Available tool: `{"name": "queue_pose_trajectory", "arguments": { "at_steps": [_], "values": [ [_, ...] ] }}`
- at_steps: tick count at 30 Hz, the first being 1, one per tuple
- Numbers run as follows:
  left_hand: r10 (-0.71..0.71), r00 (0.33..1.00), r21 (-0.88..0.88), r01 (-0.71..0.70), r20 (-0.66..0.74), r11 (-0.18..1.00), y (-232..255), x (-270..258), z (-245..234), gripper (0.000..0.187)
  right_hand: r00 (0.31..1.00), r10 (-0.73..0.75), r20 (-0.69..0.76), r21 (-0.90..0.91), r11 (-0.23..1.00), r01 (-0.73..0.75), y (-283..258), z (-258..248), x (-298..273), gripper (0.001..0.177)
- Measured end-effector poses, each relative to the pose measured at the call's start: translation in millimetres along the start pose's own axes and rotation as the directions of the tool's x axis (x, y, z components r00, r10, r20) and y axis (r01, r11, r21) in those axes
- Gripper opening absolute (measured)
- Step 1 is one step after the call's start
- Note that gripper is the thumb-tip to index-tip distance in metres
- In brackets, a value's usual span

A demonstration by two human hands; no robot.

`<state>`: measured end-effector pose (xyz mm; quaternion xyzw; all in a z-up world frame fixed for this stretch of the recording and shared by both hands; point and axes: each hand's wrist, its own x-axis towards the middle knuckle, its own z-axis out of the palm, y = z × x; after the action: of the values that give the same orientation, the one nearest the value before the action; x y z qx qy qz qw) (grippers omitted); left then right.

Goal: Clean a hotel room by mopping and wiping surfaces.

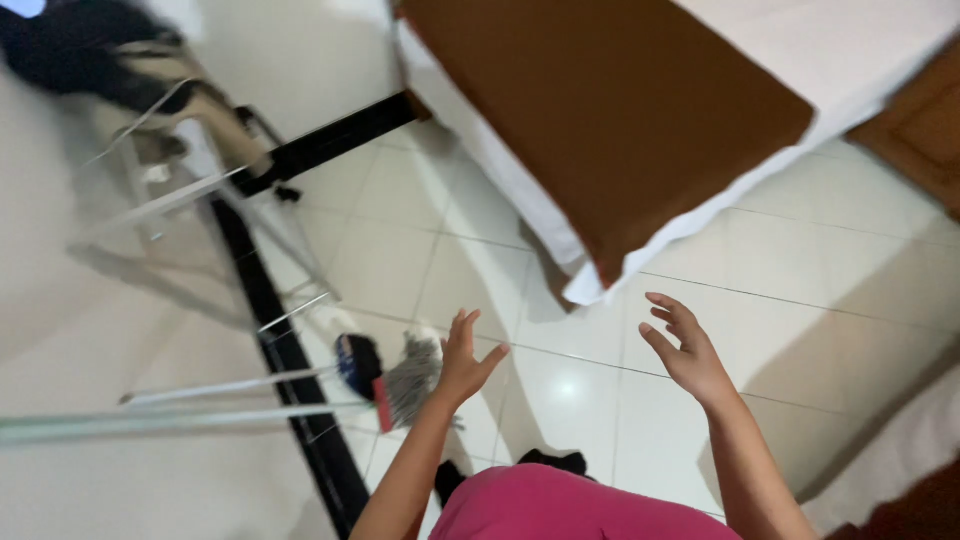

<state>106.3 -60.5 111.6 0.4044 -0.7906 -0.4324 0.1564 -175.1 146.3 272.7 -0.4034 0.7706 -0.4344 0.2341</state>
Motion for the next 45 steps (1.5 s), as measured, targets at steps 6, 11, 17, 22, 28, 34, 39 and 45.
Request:
{"name": "queue_pose_trajectory", "arguments": {
  "at_steps": [6,11,17,22,28,34,39,45],
  "values": [
    [0.338,0.911,0.082,-0.365,0.237,0.927,161.4,50.4,59.7,0.107,0.970,0.004,-0.242,-0.115,0.993,-0.033,72.0,-116.5,-28.2,0.059],
    [0.454,0.740,0.018,-0.532,0.496,0.847,258.8,63.4,133.4,0.110,0.920,0.114,-0.374,-0.125,0.977,-0.172,100.2,-190.8,-79.1,0.063],
    [0.487,0.519,-0.083,-0.620,0.702,0.780,312.0,83.0,224.8,0.109,0.800,0.273,-0.534,-0.089,0.923,-0.374,140.3,-243.7,-134.3,0.068],
    [0.518,0.439,-0.096,-0.688,0.734,0.720,353.6,121.5,271.5,0.101,0.721,0.334,-0.607,-0.050,0.890,-0.454,175.7,-268.7,-144.0,0.069],
    [0.574,0.425,-0.201,-0.654,0.700,0.729,408.1,203.6,335.9,0.083,0.623,0.447,-0.642,0.049,0.834,-0.549,207.9,-333.9,-95.2,0.068],
    [0.553,0.396,-0.145,-0.704,0.733,0.695,481.5,315.9,412.8,0.079,0.578,0.435,-0.690,0.042,0.822,-0.568,251.2,-428.1,-2.3,0.070],
    [0.604,0.343,-0.140,-0.781,0.719,0.609,545.9,395.3,461.5,0.077,0.605,0.351,-0.715,-0.045,0.841,-0.540,299.8,-490.5,75.4,0.072],
    [0.615,0.329,-0.183,-0.762,0.717,0.621,598.9,463.2,517.5,0.076,0.652,0.348,-0.674,-0.067,0.850,-0.523,344.1,-543.3,151.8,0.073]
  ]
}}
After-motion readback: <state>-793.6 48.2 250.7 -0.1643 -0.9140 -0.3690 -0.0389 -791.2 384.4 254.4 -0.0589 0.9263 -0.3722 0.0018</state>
